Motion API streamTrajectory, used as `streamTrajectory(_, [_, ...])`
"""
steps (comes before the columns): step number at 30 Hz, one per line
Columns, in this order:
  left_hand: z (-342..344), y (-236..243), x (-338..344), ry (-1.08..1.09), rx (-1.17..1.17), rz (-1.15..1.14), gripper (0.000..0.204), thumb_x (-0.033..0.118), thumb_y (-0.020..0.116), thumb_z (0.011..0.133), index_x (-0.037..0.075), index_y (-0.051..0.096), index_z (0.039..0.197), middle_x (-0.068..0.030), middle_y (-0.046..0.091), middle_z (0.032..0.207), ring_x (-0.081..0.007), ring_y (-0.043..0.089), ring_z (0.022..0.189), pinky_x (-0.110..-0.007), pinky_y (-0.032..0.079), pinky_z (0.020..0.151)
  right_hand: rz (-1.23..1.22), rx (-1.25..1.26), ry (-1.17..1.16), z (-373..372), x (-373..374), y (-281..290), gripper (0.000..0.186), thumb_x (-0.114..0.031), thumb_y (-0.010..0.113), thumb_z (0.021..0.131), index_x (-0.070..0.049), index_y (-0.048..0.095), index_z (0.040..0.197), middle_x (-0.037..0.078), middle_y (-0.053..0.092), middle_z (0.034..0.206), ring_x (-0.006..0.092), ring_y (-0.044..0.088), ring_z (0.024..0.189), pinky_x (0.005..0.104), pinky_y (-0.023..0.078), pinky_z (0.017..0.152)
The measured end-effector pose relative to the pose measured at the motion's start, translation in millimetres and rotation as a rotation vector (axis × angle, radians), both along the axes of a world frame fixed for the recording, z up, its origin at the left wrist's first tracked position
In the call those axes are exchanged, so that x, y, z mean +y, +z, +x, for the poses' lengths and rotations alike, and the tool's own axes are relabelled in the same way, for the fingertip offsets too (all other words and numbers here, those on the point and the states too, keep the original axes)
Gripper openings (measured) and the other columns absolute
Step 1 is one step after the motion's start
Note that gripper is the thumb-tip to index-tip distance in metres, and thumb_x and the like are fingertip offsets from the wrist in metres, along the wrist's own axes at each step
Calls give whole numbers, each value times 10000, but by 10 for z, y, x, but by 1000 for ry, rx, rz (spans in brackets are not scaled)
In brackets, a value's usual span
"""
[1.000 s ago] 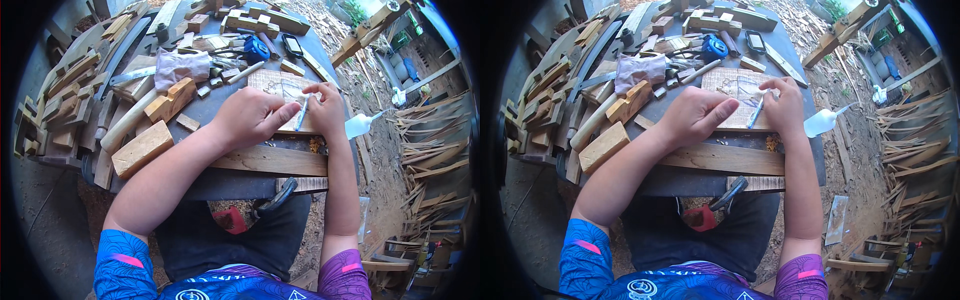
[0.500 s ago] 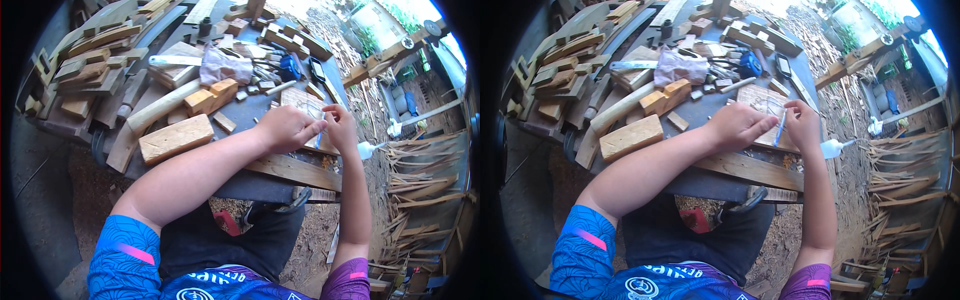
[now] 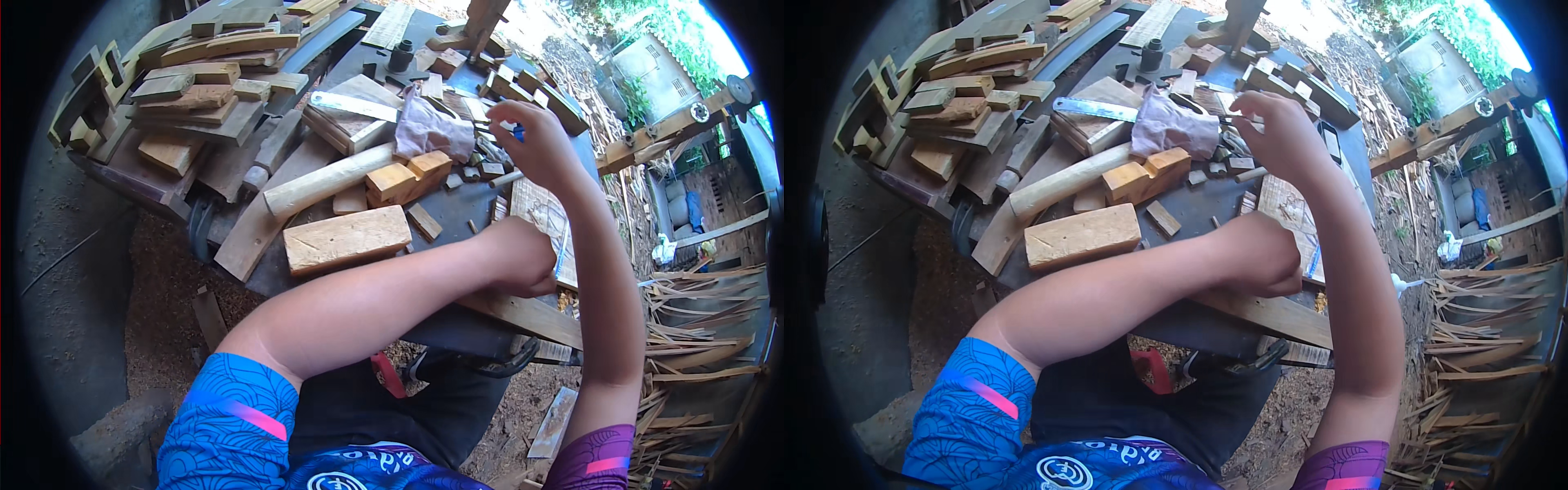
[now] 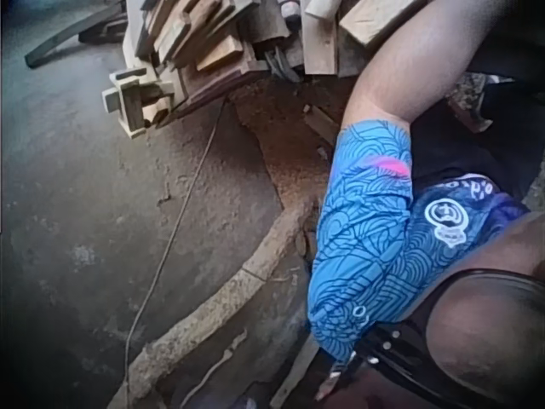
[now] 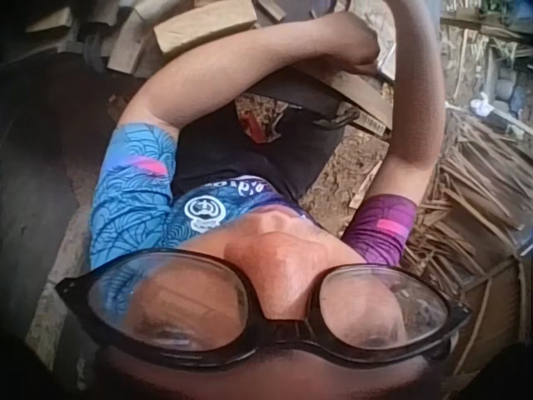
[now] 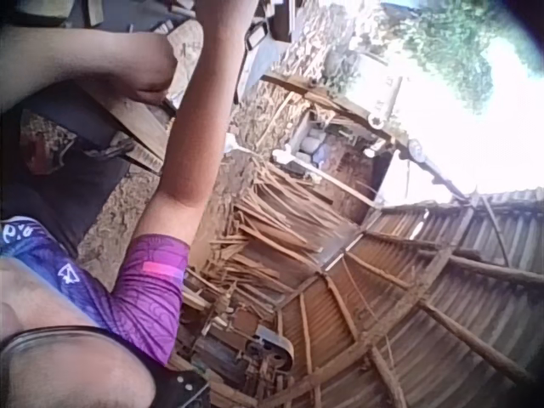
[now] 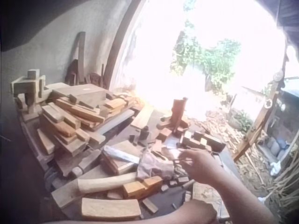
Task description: Measure and fit small wooden pieces together at a workbench.
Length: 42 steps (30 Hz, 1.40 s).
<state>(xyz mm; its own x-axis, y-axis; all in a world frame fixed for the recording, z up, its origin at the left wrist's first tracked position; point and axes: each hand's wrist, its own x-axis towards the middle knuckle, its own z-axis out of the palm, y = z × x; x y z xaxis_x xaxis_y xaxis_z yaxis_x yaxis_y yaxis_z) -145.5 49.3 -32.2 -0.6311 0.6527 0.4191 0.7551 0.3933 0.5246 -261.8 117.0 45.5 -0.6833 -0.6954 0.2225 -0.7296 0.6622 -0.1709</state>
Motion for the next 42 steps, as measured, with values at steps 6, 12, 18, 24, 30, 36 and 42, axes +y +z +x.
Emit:
streamTrajectory(6, [16, -49, 101, 3, 9, -7, 280, 312, 615, 866, 76, 757, 820, -175, 743, 834, -376, 726, 770, -499, 569, 728, 251, 57, -100, -689, -520, -273, 438, -217, 627, 1007, -99, 560, 1424, 227, 633, 1360, 414, 605, 1266, 479, 476, 1088])
streamTrajectory(12, [-71, -216, 247, -84, -74, 42, 267, 220, 693, 877, 83, 745, 1100, -138, 737, 1185, -339, 698, 1100, -454, 544, 944, 210, 34, -135, -1350, -978, -415, 539, -172, 567, 960, -152, 536, 1497, 193, 460, 1578, 380, 479, 1433, 451, 380, 1212])
streamTrajectory(18, [-102, -554, 590, 64, -12, 493, 373, 270, 691, 916, 95, 705, 1244, -184, 650, 1363, -365, 565, 1313, -434, 421, 1126, 120, 55, -127, -1724, -995, -624, 376, -290, 618, 933, -78, 706, 1231, 199, 611, 1416, 362, 579, 1323, 445, 459, 1115])
streamTrajectory(24, [-136, -583, 571, 34, 113, 404, 283, 226, 665, 889, 141, 759, 1142, -121, 723, 1259, -320, 673, 1173, -401, 517, 1005, -13, 59, -201, -1558, -832, -540, 321, -206, 799, 780, -11, 719, 1023, 205, 738, 1107, 322, 693, 1093, 412, 522, 984])
streamTrajectory(30, [-9, 143, 117, -83, -160, -283, 315, 238, 737, 805, 128, 805, 1093, -113, 784, 1103, -298, 756, 1017, -434, 590, 860, -541, -350, -140, -720, -348, 7, 517, -91, 795, 838, -1, 601, 1308, 189, 682, 1271, 209, 693, 1047, 324, 541, 924])
streamTrajectory(36, [-273, 90, -422, 241, -123, -42, 329, 273, 589, 910, 5, 775, 949, -217, 761, 984, -380, 750, 940, -490, 601, 852, -1002, -398, -76, 886, 705, 268, 532, 90, 707, 878, 11, 504, 1363, 198, 621, 1328, 225, 635, 1211, 373, 523, 1023])
streamTrajectory(42, [-503, 117, -196, 462, -266, 222, 348, 251, 542, 946, -1, 773, 1004, -223, 760, 965, -382, 750, 853, -473, 598, 815, -607, -393, -112, 2040, 956, -85, 490, 109, 659, 737, -25, 598, 1205, 138, 609, 1330, 223, 636, 1218, 389, 532, 1039])
